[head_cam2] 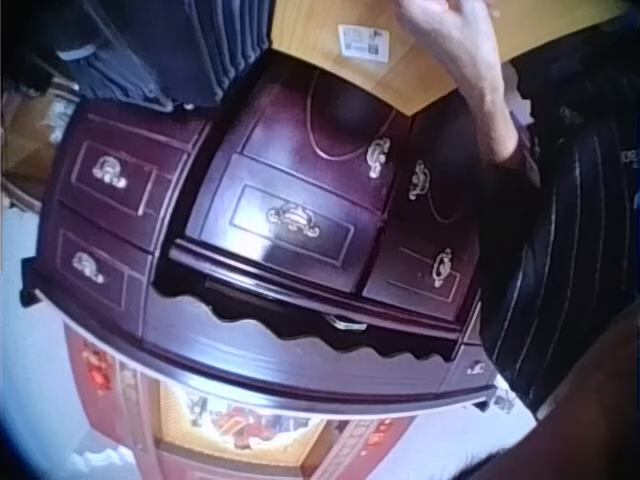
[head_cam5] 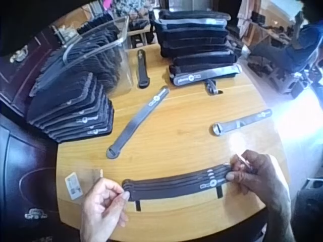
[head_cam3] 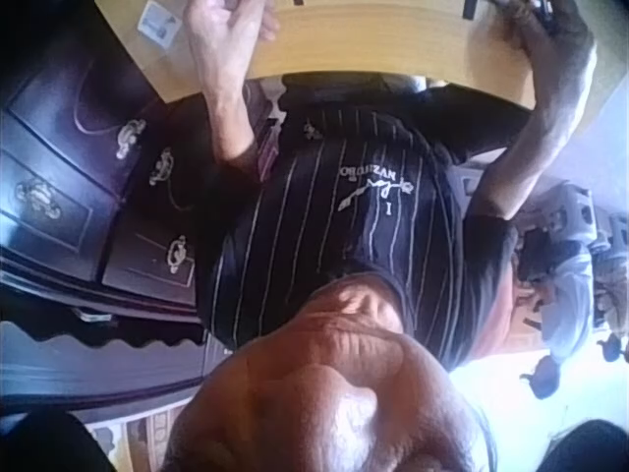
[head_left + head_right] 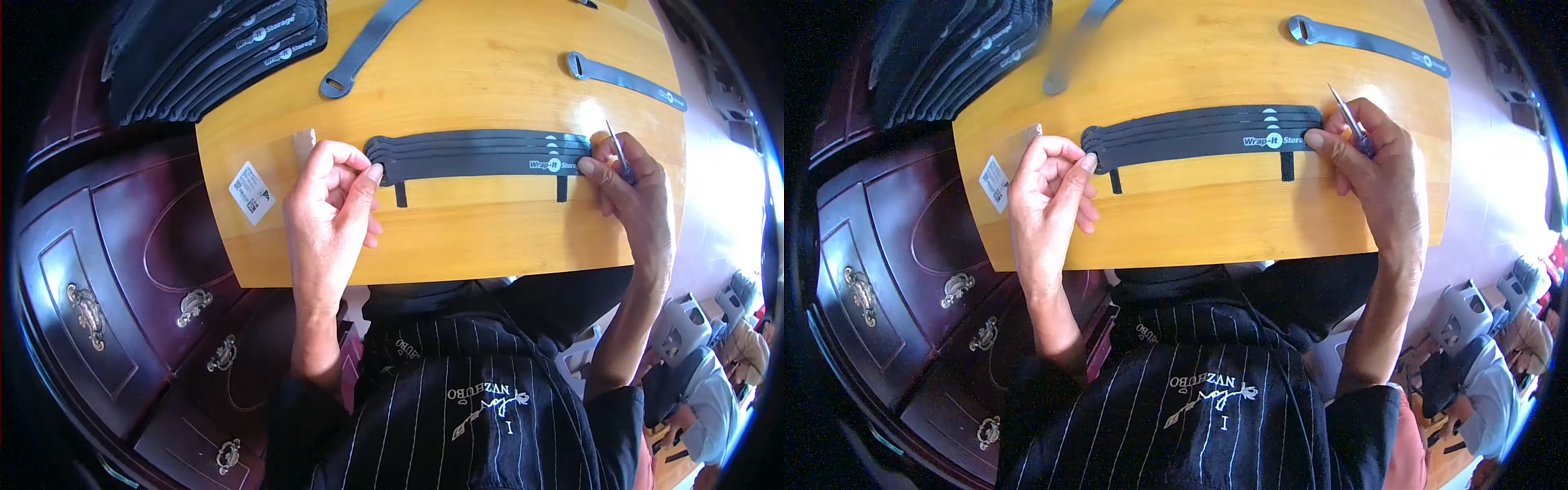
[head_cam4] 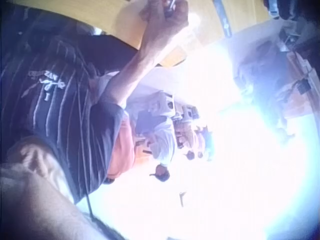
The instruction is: Removing excess rubber material from pre-cut holes in storage straps using a small metal poking tool.
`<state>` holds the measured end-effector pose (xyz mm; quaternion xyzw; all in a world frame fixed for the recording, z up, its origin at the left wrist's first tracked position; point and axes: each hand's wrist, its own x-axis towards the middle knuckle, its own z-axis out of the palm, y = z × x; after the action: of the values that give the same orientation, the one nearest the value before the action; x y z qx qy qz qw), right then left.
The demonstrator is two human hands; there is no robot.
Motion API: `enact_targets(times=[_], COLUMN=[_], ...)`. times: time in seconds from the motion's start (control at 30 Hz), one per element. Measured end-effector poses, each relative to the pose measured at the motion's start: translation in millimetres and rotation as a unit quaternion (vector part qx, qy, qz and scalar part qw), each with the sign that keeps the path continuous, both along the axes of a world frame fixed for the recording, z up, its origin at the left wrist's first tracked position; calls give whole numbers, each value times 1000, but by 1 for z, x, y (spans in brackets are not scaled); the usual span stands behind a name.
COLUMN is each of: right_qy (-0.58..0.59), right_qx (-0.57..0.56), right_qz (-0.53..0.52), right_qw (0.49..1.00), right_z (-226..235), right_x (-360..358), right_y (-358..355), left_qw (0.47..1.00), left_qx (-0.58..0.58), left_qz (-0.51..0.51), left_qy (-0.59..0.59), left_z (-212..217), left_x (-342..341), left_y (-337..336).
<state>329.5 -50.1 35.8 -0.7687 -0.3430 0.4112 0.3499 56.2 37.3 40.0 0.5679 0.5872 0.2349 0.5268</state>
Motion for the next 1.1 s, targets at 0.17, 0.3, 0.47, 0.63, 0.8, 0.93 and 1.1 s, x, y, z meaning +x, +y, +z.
enact_targets(times=[0.17, 0.3, 0.47, 0.63, 0.8, 0.93, 1.1], right_qy=[-135, -132, -207, -194, -393, -429, -396], right_qx=[15, 134, 91, 61, 172, 143, 195], right_qz=[-9, 37, 91, 126, -2, -2, -4], right_qw=[991, 982, 970, 971, 903, 892, 897], right_z=[12, 9, -3, 10, -3, -14, -16], right_x=[-5, -24, -31, -8, 52, 81, 80], right_y=[-6, -4, 12, 6, 21, 22, 17], left_qw=[999, 990, 991, 996, 991, 958, 849], left_qx=[21, 87, -18, -26, 23, 208, 451], left_qz=[32, -11, -25, -43, -107, -198, -271], left_qy=[-19, -107, -129, -72, -80, 1, 38], left_z=[2, 3, -11, 10, 23, 7, -12], left_x=[-2, 11, 20, 27, 52, 99, 165], left_y=[-9, -13, 0, -7, -9, 11, 48])
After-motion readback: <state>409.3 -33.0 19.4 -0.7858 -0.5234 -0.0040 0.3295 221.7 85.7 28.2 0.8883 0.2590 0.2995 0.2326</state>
